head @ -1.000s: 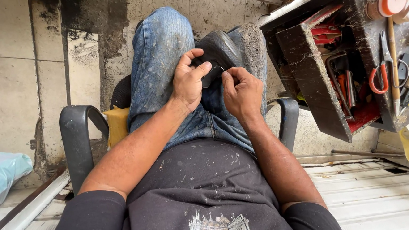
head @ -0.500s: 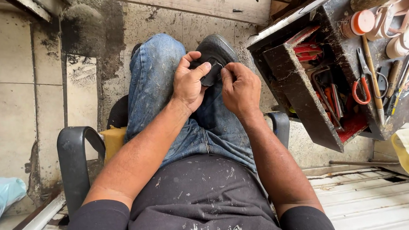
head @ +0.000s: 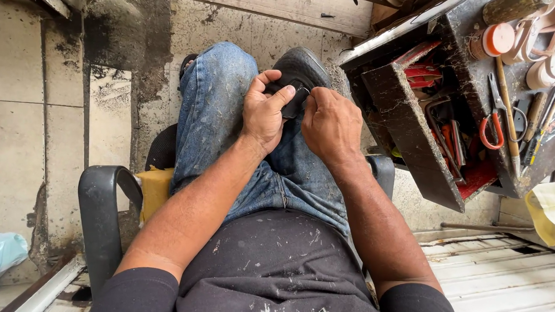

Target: The person sits in a chair and sews a black shoe resting on their lap using a needle and thread. They repeatedly push the needle through the shoe's upper and pull the thread to secure the stitches.

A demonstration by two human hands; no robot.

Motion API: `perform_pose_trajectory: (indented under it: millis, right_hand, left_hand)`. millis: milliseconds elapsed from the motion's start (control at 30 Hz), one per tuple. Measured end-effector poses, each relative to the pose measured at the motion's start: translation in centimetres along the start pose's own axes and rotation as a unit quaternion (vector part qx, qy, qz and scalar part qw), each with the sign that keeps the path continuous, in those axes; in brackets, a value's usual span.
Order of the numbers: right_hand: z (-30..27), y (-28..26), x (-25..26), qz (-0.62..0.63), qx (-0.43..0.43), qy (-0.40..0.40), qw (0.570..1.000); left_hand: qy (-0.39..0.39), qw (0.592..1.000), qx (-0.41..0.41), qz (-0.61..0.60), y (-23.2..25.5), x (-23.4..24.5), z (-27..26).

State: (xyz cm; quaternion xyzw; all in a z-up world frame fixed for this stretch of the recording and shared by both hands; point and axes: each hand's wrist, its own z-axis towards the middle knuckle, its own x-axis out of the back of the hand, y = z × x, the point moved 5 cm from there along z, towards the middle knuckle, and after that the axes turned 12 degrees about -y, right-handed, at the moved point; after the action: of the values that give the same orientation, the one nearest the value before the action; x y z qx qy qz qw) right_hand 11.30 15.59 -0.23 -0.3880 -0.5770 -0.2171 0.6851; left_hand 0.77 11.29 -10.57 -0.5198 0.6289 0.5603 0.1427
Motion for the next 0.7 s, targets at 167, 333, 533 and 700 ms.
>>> perform_pose_trajectory:
  millis: [167,333,533,700]
  right_hand:
    - [0.6,0.4,0.2,0.060,-0.049,-0.054,0.996]
    - [0.5,0.4,-0.2,0.134,-0.127,-0.091,0.979]
    - [-0.2,0.1,-0.2,0.108,-0.064,-0.007,0.992]
    - [-0.8,-0.4,0.1,0.014,0.043,0.126,0.991]
  left_hand:
    - [0.000,1.000,-0.004,0.009,-0.2,0.3,0.1]
    - [0.005,1.000,0.004,0.027,-0.5,0.8,0.2]
    - [0.003,0.999,0.010,0.039,-0.3,1.1,0.6]
    - [0.027,0.999,0.029,0.035,0.9,0.0,-0.1]
